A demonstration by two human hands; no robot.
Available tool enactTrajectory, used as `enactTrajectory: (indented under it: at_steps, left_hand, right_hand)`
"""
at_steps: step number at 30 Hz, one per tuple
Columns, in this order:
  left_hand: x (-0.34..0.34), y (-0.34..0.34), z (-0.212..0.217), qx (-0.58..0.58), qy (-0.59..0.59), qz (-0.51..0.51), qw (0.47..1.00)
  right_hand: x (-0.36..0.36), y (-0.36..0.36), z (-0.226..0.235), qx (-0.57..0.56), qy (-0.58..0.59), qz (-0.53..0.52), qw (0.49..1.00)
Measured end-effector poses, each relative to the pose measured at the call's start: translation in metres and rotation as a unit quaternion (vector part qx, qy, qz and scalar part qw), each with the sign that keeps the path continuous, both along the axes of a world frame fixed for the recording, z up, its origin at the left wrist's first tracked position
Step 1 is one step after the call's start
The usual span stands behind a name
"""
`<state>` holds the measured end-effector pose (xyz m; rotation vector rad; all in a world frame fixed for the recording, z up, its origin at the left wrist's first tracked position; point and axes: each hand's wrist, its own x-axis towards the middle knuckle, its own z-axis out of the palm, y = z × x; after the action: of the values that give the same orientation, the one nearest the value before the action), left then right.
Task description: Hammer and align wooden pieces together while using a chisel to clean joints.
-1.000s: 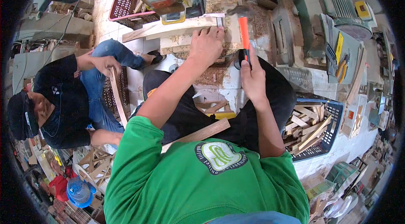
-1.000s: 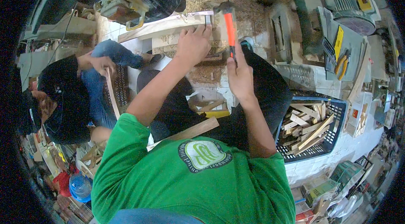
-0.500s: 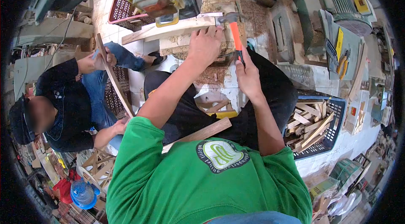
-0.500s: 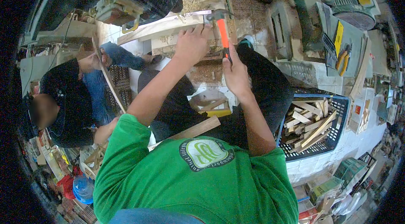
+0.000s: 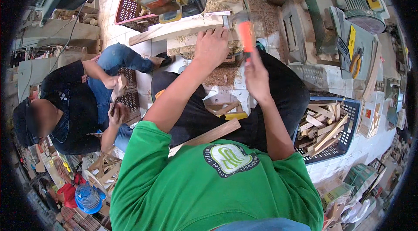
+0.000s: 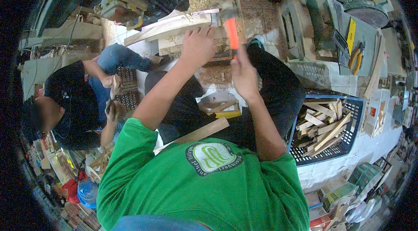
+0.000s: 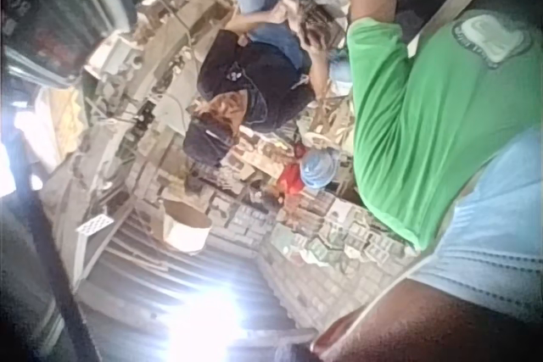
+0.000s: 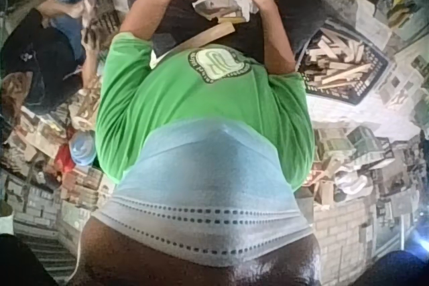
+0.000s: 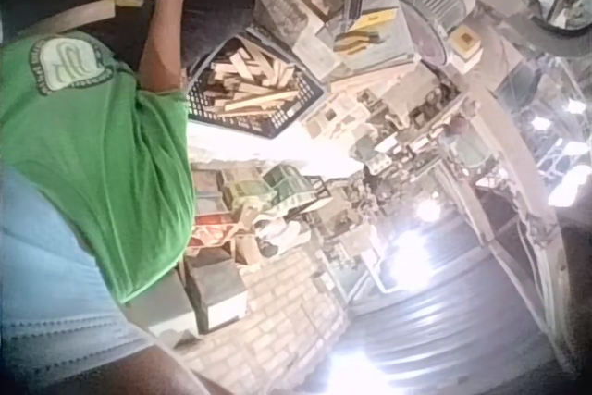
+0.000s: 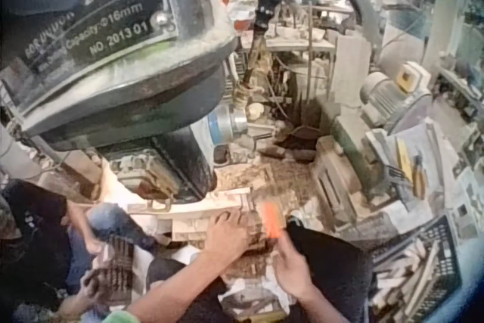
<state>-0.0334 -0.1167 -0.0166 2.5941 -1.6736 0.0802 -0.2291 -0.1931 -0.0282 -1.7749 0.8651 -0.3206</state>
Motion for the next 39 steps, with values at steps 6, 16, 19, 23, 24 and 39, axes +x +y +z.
enactTrajectory:
  at_steps: [6, 16, 19, 23, 24, 39]
  left_hand:
    - [0.003, -0.001, -0.004, -0.013, -0.012, 0.004, 1.000]
    - [0.001, -0.001, 0.001, -0.001, 0.003, 0.003, 1.000]
    - [0.002, -0.003, 0.002, 0.012, 0.003, 0.007, 1.000]
    - [0.001, -0.002, 0.004, 0.025, -0.008, 0.007, 1.000]
    - [0.003, -0.003, 0.005, 0.023, -0.009, 0.007, 1.000]
    - [-0.003, 0.003, -0.004, -0.028, -0.025, 0.000, 0.999]
  right_hand:
    - [-0.003, -0.004, 0.004, 0.066, -0.008, -0.018, 0.998]
    - [0.001, -0.009, 0.023, -0.044, 0.018, 0.024, 0.999]
    - [0.008, -0.009, 0.041, -0.075, 0.064, 0.024, 0.995]
    - [0.013, -0.017, 0.031, -0.141, 0.107, 0.073, 0.981]
    - [0.012, -0.023, 0.032, -0.152, 0.110, 0.084, 0.979]
    - [0.012, -0.011, 0.053, -0.237, 0.194, 0.118, 0.945]
